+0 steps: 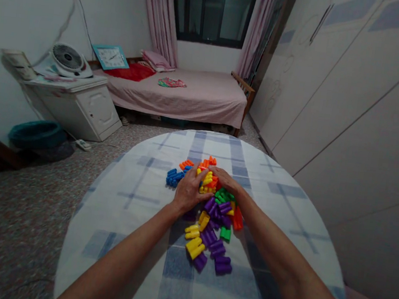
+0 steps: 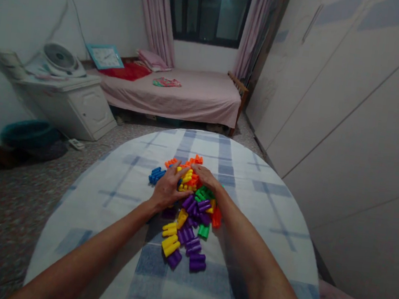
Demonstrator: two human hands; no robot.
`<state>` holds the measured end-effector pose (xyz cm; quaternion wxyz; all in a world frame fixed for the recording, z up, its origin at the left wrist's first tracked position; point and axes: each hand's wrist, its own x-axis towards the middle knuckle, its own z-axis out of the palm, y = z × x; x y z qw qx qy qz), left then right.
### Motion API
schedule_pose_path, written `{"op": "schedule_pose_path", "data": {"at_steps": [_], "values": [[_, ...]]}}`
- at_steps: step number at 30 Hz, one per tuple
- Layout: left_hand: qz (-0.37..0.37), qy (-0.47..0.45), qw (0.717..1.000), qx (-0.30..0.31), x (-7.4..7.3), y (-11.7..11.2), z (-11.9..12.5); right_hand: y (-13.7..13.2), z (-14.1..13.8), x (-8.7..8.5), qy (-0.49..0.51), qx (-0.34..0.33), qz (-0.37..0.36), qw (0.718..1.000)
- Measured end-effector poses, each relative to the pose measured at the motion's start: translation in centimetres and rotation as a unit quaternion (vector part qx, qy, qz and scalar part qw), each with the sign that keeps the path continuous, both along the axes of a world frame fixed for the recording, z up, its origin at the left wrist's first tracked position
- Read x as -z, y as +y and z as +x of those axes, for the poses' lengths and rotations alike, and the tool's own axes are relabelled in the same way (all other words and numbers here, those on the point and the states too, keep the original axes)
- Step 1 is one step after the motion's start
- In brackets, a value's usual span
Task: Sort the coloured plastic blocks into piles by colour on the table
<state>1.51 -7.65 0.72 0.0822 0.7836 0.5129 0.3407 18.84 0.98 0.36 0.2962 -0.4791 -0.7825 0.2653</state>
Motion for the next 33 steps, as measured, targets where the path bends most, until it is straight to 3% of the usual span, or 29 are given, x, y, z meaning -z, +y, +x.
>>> {"op": "schedule_pose_path", "data": {"at_steps": [4, 6, 8, 10, 13, 16, 17, 19, 22, 25, 27, 33], "values": [[0.026, -0.012, 0.999, 0.036, -0.9, 1.7, 2.3, -0.9, -0.5, 0.0, 0.128, -0.018, -0.133, 0.983], [0.031, -0.009, 0.996, 0.082, -1.8, 1.7, 2.9, -1.4, -0.6, -0.4, 0.173, -0.008, -0.176, 0.969], [0.031, 0.0, 0.991, 0.132, -2.7, 1.2, 2.6, -2.0, 0.0, -0.8, 0.211, 0.004, -0.193, 0.958], [0.032, -0.002, 0.99, 0.141, -3.3, 0.5, 1.3, -2.7, 1.4, -1.1, 0.234, 0.02, -0.201, 0.951], [0.029, -0.021, 0.999, 0.026, -2.3, -0.3, -2.7, -4.2, 4.7, -0.1, 0.183, 0.084, -0.143, 0.969], [-0.014, 0.007, 0.981, -0.193, 0.8, -0.4, -6.8, -6.4, 7.1, 2.3, 0.123, 0.195, -0.072, 0.97], [-0.052, 0.021, 0.969, -0.24, 1.9, -0.2, -7.6, -7.3, 7.2, 3.2, 0.114, 0.226, -0.06, 0.966], [-0.112, 0.024, 0.955, -0.273, 3.8, 0.1, -8.2, -8.9, 6.3, 4.5, 0.11, 0.254, -0.041, 0.96], [-0.14, -0.054, 0.969, -0.196, 4.8, 0.8, -6.5, -10.1, 3.4, 5.1, 0.132, 0.238, -0.013, 0.962], [-0.142, -0.195, 0.966, -0.093, 4.0, 1.4, -4.0, -9.7, 1.0, 4.5, 0.161, 0.236, -0.011, 0.958], [-0.139, -0.255, 0.954, -0.069, 3.2, 1.7, -2.8, -8.8, 0.2, 4.0, 0.177, 0.235, -0.017, 0.956], [-0.085, -0.2, 0.976, 0.007, 0.6, 1.8, 0.1, -5.8, -0.4, 3.5, 0.257, 0.157, -0.078, 0.95]]}}
